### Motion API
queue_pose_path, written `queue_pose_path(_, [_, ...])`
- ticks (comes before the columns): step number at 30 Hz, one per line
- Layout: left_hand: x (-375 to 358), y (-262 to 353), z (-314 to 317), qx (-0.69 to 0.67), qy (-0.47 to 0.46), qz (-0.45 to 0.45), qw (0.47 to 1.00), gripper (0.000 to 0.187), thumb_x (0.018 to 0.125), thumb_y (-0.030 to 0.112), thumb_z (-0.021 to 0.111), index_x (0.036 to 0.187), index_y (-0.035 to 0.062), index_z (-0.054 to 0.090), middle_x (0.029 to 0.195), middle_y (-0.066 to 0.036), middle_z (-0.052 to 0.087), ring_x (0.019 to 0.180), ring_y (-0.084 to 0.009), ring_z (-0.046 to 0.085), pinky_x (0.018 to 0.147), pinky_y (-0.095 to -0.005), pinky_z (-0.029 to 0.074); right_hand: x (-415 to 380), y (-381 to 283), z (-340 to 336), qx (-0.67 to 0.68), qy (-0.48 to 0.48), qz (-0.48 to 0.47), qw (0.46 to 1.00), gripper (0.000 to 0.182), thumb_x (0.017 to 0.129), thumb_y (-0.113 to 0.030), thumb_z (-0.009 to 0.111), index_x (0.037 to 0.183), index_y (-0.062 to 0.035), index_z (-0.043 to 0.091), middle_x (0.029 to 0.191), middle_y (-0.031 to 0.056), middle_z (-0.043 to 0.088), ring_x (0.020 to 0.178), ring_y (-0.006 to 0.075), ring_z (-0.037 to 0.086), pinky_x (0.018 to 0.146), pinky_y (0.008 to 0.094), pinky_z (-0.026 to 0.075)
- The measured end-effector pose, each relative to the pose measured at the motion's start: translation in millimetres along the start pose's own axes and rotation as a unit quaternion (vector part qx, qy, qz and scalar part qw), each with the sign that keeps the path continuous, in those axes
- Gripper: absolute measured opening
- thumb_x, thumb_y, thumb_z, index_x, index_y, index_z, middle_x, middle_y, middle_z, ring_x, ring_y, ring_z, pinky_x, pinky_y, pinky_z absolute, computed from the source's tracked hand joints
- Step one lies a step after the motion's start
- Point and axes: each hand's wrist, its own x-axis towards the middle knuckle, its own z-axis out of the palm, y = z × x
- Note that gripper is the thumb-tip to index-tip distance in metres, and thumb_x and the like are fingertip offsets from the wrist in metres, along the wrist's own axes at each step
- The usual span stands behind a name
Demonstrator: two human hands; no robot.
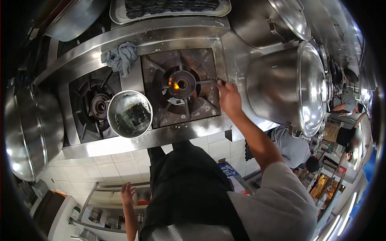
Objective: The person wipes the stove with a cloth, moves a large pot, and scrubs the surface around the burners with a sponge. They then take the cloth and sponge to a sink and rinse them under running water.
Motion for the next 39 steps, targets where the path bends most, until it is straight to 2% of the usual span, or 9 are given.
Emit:
queue_pose_path(5, [-10.5,5.9,16.0,0.049,-0.031,-0.002,0.998,0.044,0.095,0.043,0.063,0.124,0.0121,0.058,0.113,-0.005,0.067,0.087,-0.0165,0.066,0.070,-0.0304,0.047,136.0,11.2,8.3,0.015,0.015,0.050,0.999,0.040,0.080,-0.005,0.062,0.120,-0.0054,0.064,0.105,0.0172,0.060,0.100,0.0369,0.060,0.084,0.0459,0.052])
queue_pose_path(8, [-6.0,6.3,9.4,0.036,-0.027,0.003,0.999,0.043,0.095,0.042,0.063,0.125,0.0113,0.058,0.111,-0.005,0.068,0.085,-0.0155,0.066,0.069,-0.0299,0.048,131.8,14.3,9.5,0.002,-0.016,0.045,0.999,0.052,0.082,-0.004,0.059,0.134,-0.0098,0.059,0.107,0.0182,0.060,0.096,0.0376,0.061,0.082,0.0456,0.053])
queue_pose_path(13, [0.5,4.7,1.7,-0.009,0.011,0.002,1.000,0.040,0.095,0.039,0.064,0.124,0.0123,0.059,0.109,-0.005,0.068,0.081,-0.0143,0.066,0.066,-0.0281,0.047,-8.9,-0.3,-7.0,0.024,-0.007,-0.008,1.000,0.049,0.081,-0.001,0.057,0.129,-0.0095,0.065,0.094,0.0151,0.059,0.087,0.0364,0.059,0.076,0.0455,0.052])
queue_pose_path(16, [8.6,-9.9,4.5,-0.024,-0.003,-0.004,1.000,0.039,0.095,0.039,0.065,0.124,0.0130,0.059,0.109,-0.004,0.068,0.080,-0.0137,0.066,0.065,-0.0274,0.047,12.1,4.4,-6.7,0.037,0.004,-0.026,0.999,0.048,0.082,0.000,0.056,0.129,-0.0088,0.064,0.094,0.0149,0.059,0.084,0.0356,0.058,0.076,0.0453,0.052])
queue_pose_path(21, [-0.4,-6.5,15.5,0.023,-0.038,-0.006,0.999,0.037,0.095,0.038,0.065,0.122,0.0132,0.059,0.107,-0.003,0.068,0.081,-0.0139,0.066,0.065,-0.0267,0.047,150.4,22.9,20.4,0.002,0.037,-0.005,0.999,0.030,0.086,-0.006,0.058,0.116,-0.0026,0.063,0.105,0.0178,0.061,0.097,0.0377,0.063,0.082,0.0469,0.053])
queue_pose_path(24, [5.0,-4.4,16.6,0.021,-0.032,0.007,0.999,0.036,0.095,0.038,0.064,0.121,0.0140,0.060,0.106,-0.003,0.068,0.083,-0.0151,0.066,0.066,-0.0290,0.047,120.0,24.2,23.5,0.021,-0.035,0.058,0.997,0.031,0.086,-0.007,0.057,0.115,-0.0013,0.064,0.104,0.0195,0.060,0.095,0.0379,0.062,0.084,0.0468,0.051])
queue_pose_path(29, [12.4,-4.6,10.2,-0.004,-0.003,0.003,1.000,0.035,0.094,0.038,0.063,0.122,0.0158,0.060,0.106,-0.002,0.067,0.085,-0.0162,0.065,0.070,-0.0324,0.046,-26.8,2.2,-10.9,0.033,0.000,-0.020,0.999,0.056,0.078,0.004,0.057,0.132,-0.0082,0.062,0.096,0.0170,0.058,0.095,0.0380,0.058,0.081,0.0456,0.051])
queue_pose_path(36, [-5.5,1.9,26.5,0.015,-0.031,-0.006,0.999,0.036,0.095,0.037,0.065,0.119,0.0113,0.060,0.104,-0.004,0.068,0.083,-0.0149,0.066,0.067,-0.0289,0.047,122.4,28.8,13.5,-0.008,0.037,0.030,0.999,0.034,0.084,-0.003,0.055,0.118,-0.0021,0.063,0.102,0.0173,0.060,0.096,0.0389,0.060,0.082,0.0468,0.052])
queue_pose_path(39, [0.3,3.3,19.6,0.009,-0.032,0.014,0.999,0.036,0.095,0.036,0.065,0.120,0.0110,0.060,0.103,-0.003,0.068,0.083,-0.0140,0.066,0.065,-0.0280,0.046,104.7,23.9,8.4,0.009,-0.016,0.044,0.999,0.038,0.085,-0.003,0.055,0.123,-0.0024,0.062,0.099,0.0155,0.059,0.095,0.0373,0.059,0.083,0.0453,0.051])
